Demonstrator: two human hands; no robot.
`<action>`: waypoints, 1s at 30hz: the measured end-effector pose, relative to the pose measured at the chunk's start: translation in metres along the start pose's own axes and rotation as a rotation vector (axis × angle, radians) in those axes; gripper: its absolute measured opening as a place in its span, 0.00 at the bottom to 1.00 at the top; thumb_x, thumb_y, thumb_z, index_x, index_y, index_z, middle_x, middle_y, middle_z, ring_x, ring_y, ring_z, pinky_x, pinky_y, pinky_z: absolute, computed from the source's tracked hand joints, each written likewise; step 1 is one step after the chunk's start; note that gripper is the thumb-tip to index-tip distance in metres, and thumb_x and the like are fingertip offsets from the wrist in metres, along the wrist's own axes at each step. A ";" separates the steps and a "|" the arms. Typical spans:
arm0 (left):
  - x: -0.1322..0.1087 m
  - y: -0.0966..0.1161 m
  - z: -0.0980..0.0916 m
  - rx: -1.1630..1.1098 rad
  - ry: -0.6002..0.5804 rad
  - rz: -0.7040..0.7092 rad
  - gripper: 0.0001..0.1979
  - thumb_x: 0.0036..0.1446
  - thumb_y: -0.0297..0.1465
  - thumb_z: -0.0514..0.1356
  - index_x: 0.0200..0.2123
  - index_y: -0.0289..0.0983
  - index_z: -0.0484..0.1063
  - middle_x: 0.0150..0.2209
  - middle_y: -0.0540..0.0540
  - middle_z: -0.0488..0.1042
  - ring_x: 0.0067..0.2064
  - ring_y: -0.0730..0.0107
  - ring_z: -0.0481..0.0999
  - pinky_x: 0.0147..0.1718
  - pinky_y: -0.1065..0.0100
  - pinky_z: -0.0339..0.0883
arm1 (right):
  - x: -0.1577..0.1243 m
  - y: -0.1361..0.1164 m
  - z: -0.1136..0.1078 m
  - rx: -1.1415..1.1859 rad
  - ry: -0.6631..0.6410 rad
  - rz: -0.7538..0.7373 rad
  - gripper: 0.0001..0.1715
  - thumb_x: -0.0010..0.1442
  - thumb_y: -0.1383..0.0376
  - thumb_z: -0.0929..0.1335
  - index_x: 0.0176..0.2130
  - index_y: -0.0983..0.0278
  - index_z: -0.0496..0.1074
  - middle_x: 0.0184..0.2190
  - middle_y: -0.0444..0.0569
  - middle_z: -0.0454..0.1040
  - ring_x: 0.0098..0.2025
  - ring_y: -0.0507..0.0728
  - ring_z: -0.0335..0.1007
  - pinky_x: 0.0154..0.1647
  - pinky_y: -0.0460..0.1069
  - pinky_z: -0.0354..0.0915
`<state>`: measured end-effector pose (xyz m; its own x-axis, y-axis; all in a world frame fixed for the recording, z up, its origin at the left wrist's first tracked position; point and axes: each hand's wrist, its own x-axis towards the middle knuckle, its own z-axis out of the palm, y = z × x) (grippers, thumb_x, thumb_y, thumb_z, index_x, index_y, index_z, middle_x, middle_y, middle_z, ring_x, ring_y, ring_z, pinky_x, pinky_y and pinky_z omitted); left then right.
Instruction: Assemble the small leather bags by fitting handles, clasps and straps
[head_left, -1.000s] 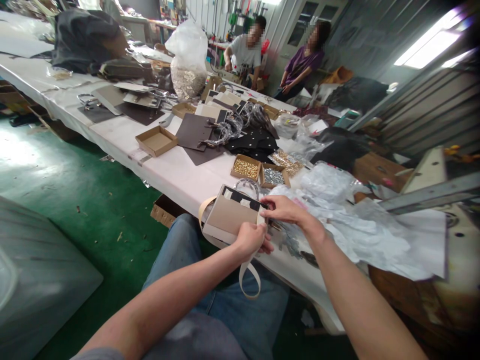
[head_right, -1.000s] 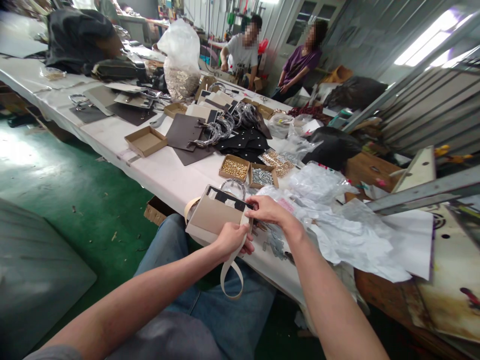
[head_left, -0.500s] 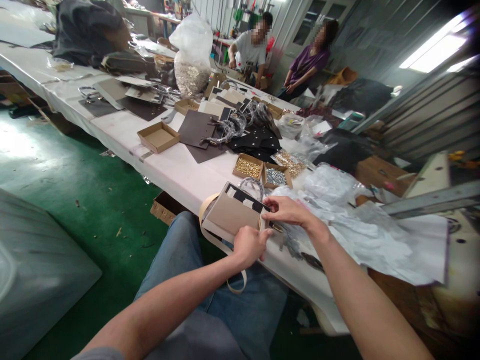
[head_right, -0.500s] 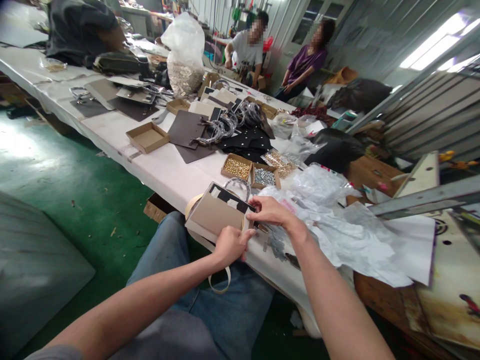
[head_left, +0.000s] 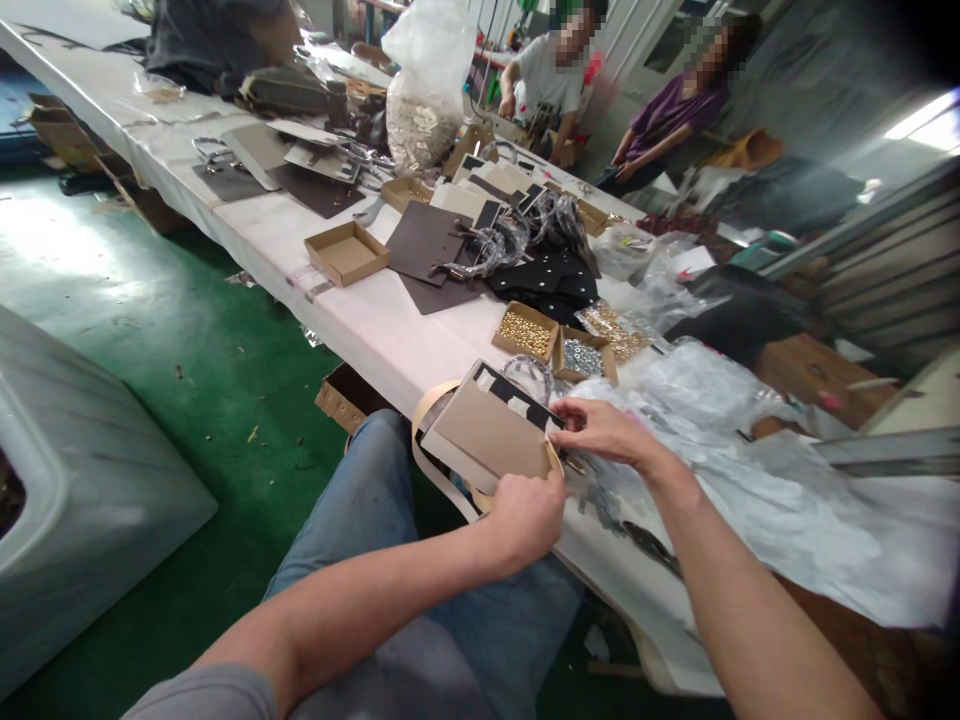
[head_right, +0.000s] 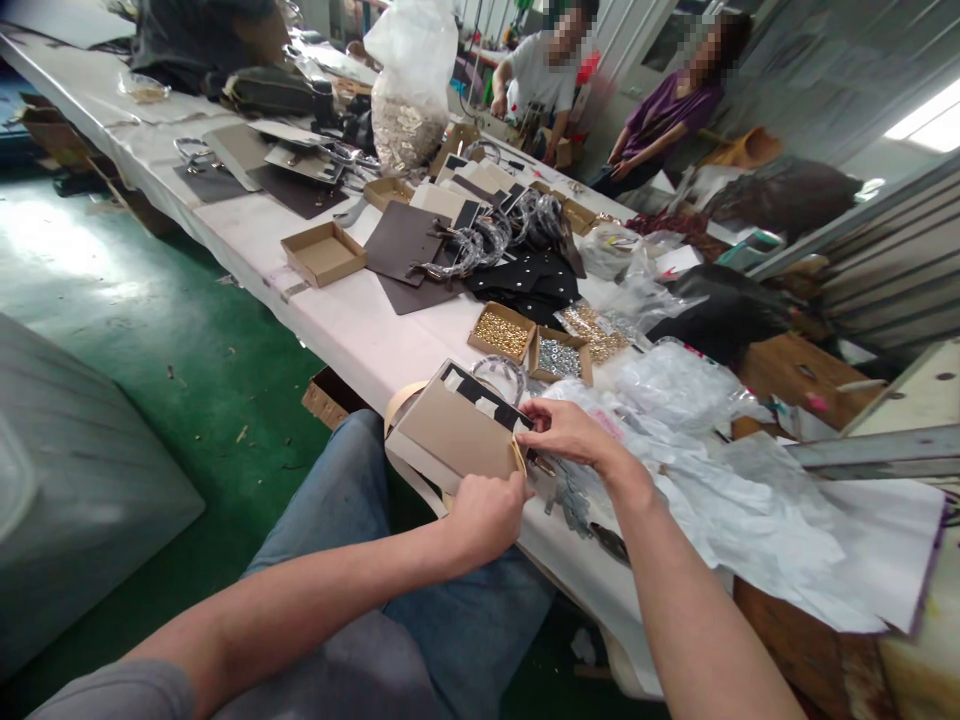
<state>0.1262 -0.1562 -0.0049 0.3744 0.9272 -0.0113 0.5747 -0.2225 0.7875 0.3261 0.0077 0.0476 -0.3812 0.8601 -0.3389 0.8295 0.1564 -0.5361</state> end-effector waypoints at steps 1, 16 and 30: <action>0.000 -0.001 0.000 -0.001 0.000 0.002 0.16 0.80 0.39 0.55 0.54 0.35 0.78 0.38 0.26 0.85 0.41 0.39 0.89 0.49 0.50 0.77 | 0.001 0.001 0.000 -0.003 -0.010 -0.001 0.30 0.59 0.51 0.79 0.55 0.63 0.83 0.33 0.44 0.78 0.35 0.58 0.71 0.37 0.51 0.66; 0.001 -0.004 -0.042 -0.379 -0.051 -0.261 0.27 0.80 0.52 0.52 0.45 0.37 0.81 0.33 0.38 0.86 0.36 0.53 0.87 0.43 0.62 0.75 | 0.004 -0.004 -0.003 -0.037 -0.053 -0.018 0.33 0.56 0.45 0.81 0.52 0.62 0.83 0.34 0.45 0.78 0.36 0.59 0.71 0.38 0.52 0.65; 0.004 -0.025 -0.026 -0.814 -0.132 -0.330 0.16 0.73 0.39 0.58 0.36 0.36 0.77 0.25 0.44 0.81 0.23 0.63 0.78 0.30 0.66 0.71 | 0.004 -0.015 -0.005 -0.069 -0.096 -0.029 0.26 0.57 0.44 0.79 0.41 0.62 0.80 0.30 0.41 0.72 0.34 0.56 0.65 0.35 0.51 0.58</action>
<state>0.0948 -0.1388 -0.0092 0.3912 0.8525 -0.3467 -0.0082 0.3800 0.9250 0.3141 0.0112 0.0579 -0.4401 0.8050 -0.3980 0.8423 0.2165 -0.4936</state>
